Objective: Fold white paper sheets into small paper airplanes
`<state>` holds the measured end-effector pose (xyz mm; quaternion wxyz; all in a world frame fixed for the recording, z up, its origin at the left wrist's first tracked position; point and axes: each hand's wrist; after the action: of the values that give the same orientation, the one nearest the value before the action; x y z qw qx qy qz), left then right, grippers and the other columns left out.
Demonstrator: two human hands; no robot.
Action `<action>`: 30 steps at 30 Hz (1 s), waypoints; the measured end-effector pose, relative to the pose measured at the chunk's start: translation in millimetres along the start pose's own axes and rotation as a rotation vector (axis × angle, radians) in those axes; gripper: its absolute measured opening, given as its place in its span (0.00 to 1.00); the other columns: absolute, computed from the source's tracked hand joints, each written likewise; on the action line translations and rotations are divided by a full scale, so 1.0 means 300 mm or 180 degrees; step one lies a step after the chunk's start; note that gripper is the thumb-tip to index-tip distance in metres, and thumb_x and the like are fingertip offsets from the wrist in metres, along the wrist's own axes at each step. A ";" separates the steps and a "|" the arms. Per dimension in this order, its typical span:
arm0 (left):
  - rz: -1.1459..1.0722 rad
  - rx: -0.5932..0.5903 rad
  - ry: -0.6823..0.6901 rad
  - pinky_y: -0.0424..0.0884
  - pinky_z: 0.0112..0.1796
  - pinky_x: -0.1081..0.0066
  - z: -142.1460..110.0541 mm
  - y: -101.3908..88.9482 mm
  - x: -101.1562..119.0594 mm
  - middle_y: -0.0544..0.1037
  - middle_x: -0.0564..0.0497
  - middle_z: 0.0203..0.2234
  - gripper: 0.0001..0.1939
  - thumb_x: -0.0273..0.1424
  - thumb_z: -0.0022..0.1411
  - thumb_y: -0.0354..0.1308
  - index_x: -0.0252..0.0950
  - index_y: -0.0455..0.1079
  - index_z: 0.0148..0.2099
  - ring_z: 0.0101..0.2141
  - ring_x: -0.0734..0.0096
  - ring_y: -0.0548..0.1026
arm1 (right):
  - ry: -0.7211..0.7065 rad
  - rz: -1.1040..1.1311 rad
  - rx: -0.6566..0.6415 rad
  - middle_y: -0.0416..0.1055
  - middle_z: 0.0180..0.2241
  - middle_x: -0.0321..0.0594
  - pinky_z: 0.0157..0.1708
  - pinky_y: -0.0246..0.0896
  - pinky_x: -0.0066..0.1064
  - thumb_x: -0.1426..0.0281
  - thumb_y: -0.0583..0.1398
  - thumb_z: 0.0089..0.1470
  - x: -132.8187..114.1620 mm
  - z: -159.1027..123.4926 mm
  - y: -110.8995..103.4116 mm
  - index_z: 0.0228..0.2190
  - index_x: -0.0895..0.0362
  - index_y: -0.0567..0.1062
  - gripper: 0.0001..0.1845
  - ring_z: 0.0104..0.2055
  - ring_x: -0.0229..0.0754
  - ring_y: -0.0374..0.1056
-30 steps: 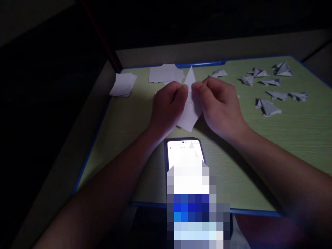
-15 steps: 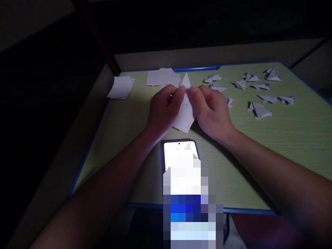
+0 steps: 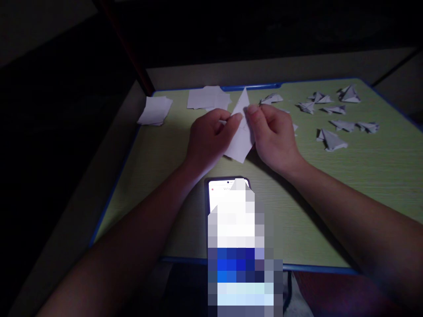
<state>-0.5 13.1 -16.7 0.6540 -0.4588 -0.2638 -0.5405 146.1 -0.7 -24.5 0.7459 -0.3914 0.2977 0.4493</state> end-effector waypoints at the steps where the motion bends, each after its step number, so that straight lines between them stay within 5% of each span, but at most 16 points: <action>1: -0.0010 -0.0015 -0.0019 0.56 0.23 0.70 0.000 0.001 -0.003 0.66 0.58 0.15 0.10 0.36 0.61 0.57 0.38 0.69 0.29 0.19 0.76 0.63 | 0.0009 0.0017 0.0004 0.55 0.16 0.33 0.20 0.42 0.35 0.46 0.54 0.59 -0.001 0.001 0.001 0.17 0.53 0.60 0.30 0.20 0.35 0.51; 15: 0.0029 0.0032 -0.0158 0.59 0.26 0.72 0.007 0.003 -0.001 0.67 0.56 0.19 0.10 0.32 0.60 0.56 0.36 0.67 0.26 0.23 0.77 0.64 | 0.0192 0.0091 -0.0054 0.54 0.16 0.32 0.19 0.42 0.31 0.45 0.54 0.59 -0.011 -0.004 0.010 0.17 0.54 0.59 0.30 0.20 0.33 0.51; 23: 0.0024 0.0077 -0.0238 0.58 0.25 0.72 0.010 0.012 -0.011 0.67 0.57 0.18 0.08 0.30 0.60 0.57 0.36 0.67 0.27 0.21 0.78 0.64 | 0.0207 0.0164 -0.0165 0.59 0.17 0.35 0.20 0.51 0.33 0.49 0.56 0.60 0.025 0.007 0.005 0.17 0.53 0.63 0.27 0.22 0.37 0.61; 30: 0.0080 0.0129 -0.0182 0.58 0.25 0.73 0.010 0.020 -0.020 0.66 0.58 0.18 0.08 0.31 0.62 0.54 0.37 0.65 0.30 0.22 0.76 0.66 | 0.0440 0.0083 -0.0178 0.59 0.14 0.33 0.19 0.46 0.33 0.51 0.56 0.61 -0.008 -0.002 0.006 0.17 0.53 0.62 0.27 0.18 0.36 0.56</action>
<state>4.0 18.5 -22.3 0.6621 -0.4640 -0.2875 -0.5134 143.5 -1.9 -23.4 0.7064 -0.4382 0.3409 0.4391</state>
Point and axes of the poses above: each hand's wrist, its own z-axis towards the middle knuckle, its own y-axis out of the palm, x = y × z
